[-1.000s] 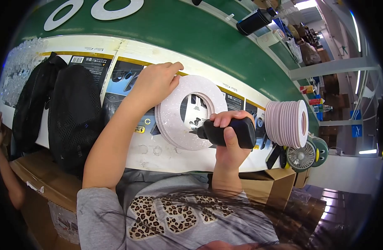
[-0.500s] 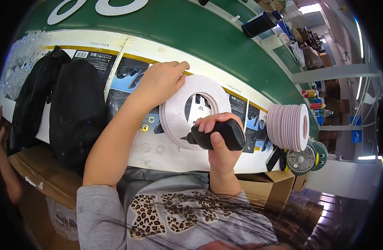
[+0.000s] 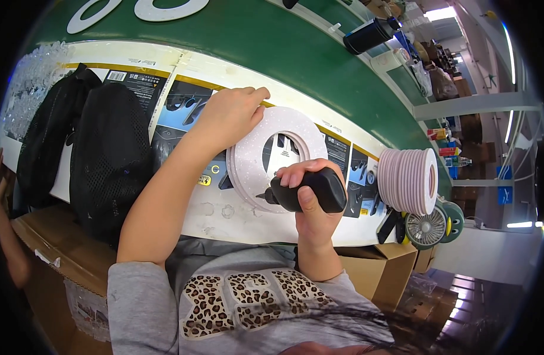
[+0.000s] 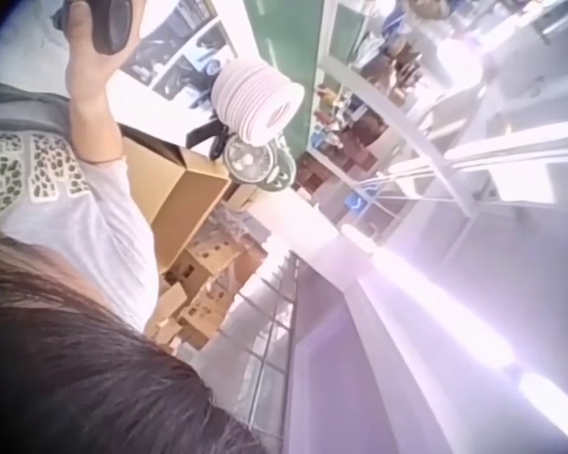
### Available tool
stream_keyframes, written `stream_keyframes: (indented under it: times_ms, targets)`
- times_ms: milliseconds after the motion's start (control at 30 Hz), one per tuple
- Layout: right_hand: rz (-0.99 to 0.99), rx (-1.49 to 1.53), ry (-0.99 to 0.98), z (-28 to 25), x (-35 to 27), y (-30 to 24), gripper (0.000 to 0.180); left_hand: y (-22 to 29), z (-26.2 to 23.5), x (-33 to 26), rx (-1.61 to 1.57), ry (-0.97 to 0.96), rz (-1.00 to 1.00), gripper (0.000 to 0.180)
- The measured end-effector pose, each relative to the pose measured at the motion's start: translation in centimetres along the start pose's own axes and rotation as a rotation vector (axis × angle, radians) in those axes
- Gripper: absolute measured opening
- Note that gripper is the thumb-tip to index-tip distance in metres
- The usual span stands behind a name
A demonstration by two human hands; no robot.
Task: Applying liquid adhesive or sealant to circular components on a factory assembly line.
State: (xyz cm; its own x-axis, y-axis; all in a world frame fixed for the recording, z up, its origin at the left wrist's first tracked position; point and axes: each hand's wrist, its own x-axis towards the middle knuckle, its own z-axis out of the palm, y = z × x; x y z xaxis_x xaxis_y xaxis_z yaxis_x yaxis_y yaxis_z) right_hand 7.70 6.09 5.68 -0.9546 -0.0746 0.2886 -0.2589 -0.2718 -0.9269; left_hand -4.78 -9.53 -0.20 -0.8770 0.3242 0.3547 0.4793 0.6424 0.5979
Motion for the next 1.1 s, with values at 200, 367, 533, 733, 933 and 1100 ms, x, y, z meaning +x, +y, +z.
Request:
stream_keyframes:
  times_ms: [200, 367, 533, 733, 933, 1100]
  targets:
    - [-0.003, 0.003, 0.002, 0.1, 0.1, 0.0, 0.029, -0.1, 0.1, 0.1, 0.000, -0.002, -0.002, 0.019]
    - [-0.019, -0.006, 0.023, 0.1, 0.0, -0.5, 0.030, 0.1, 0.0, 0.2, -0.001, 0.005, 0.009, 0.019]
    - [-0.060, 0.000, 0.042, 0.5, 0.4, -1.3, 0.031, -0.4, 0.2, 0.0, -0.012, 0.040, 0.022, 0.019]
    - [-0.145, 0.017, 0.031, 1.5, 1.8, -1.7, 0.030, -0.6, 0.0, 0.0, -0.006, 0.082, 0.011, 0.018]
    - [-0.113, -0.015, 0.039, 2.5, 3.0, 0.5, 0.029, -1.1, -0.1, 0.2, -0.009, 0.079, -0.025, 0.019]
    - [-0.030, -0.016, 0.007, 2.5, 3.5, 1.7, 0.029, -1.1, 0.1, 0.3, -0.025, 0.081, -0.030, 0.020]
